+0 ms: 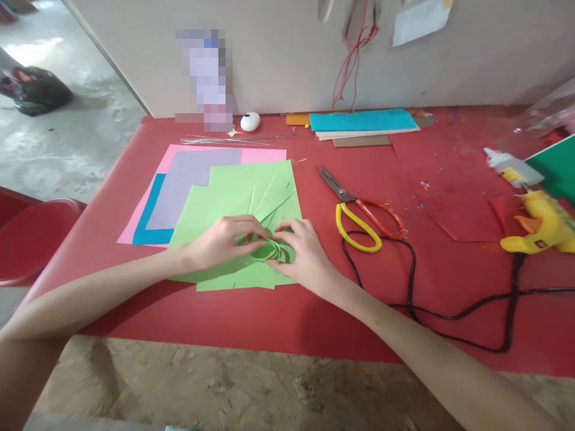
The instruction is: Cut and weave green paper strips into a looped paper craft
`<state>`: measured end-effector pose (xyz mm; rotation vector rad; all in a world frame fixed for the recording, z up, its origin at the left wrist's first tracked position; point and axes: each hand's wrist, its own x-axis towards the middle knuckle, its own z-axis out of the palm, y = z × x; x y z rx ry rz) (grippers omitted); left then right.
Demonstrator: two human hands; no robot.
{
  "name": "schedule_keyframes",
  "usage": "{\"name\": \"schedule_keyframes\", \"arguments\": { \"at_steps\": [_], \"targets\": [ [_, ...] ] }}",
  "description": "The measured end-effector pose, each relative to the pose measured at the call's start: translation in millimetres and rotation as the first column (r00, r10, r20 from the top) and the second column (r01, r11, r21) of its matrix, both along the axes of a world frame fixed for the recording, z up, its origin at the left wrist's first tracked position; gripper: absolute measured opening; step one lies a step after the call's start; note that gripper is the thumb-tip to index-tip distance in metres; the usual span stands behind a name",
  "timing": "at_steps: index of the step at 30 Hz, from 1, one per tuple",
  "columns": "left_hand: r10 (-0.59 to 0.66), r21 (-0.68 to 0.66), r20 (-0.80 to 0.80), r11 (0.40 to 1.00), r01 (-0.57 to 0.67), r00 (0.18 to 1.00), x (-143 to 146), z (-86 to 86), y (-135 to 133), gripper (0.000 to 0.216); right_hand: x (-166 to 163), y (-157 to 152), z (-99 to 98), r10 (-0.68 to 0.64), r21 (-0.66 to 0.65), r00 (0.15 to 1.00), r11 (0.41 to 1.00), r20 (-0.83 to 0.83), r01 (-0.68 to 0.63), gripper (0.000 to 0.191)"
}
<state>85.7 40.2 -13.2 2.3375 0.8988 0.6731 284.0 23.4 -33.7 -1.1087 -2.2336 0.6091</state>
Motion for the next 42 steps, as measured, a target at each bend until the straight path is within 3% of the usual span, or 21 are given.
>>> {"name": "schedule_keyframes", "arguments": {
  "at_steps": [6, 12, 21, 28, 33, 42],
  "targets": [
    [0.019, 0.063, -0.016, 0.998, -0.018, 1.000, 1.3, -4.2, -2.2, 0.016, -0.7, -1.6, 1.1, 0.006, 0.003, 1.000, 1.000, -0.006, -0.006, 0.034],
    [0.015, 0.110, -0.067, 0.994, -0.008, 0.998, 1.3, -1.0, -2.3, 0.015, -1.3, -1.7, -2.1, -0.024, 0.026, 1.000, 0.999, -0.015, 0.024, 0.024],
    [-0.198, 0.085, -0.218, 0.972, 0.221, 0.956, 8.8, 26.1, 21.8, 0.010, 0.4, -1.8, -1.2, -0.020, -0.014, 0.999, 1.000, 0.035, 0.020, 0.025],
    [-0.158, 0.029, -0.306, 0.984, 0.175, 0.939, 7.7, 23.1, 22.6, 0.013, -0.4, -3.4, 0.6, -0.013, -0.025, 1.000, 1.000, 0.010, 0.013, 0.028],
    [-0.175, 0.062, -0.297, 0.977, 0.202, 0.939, 7.8, 19.2, 21.3, 0.013, -2.7, -4.2, 0.9, -0.059, -0.017, 0.997, 0.998, -0.043, 0.058, 0.012],
    [-0.155, 0.040, -0.349, 0.983, 0.180, 0.924, 9.4, 19.9, 19.1, 0.014, -11.2, -7.5, 2.6, -0.170, -0.002, 0.985, 0.985, -0.028, 0.170, 0.007]
  ]
}}
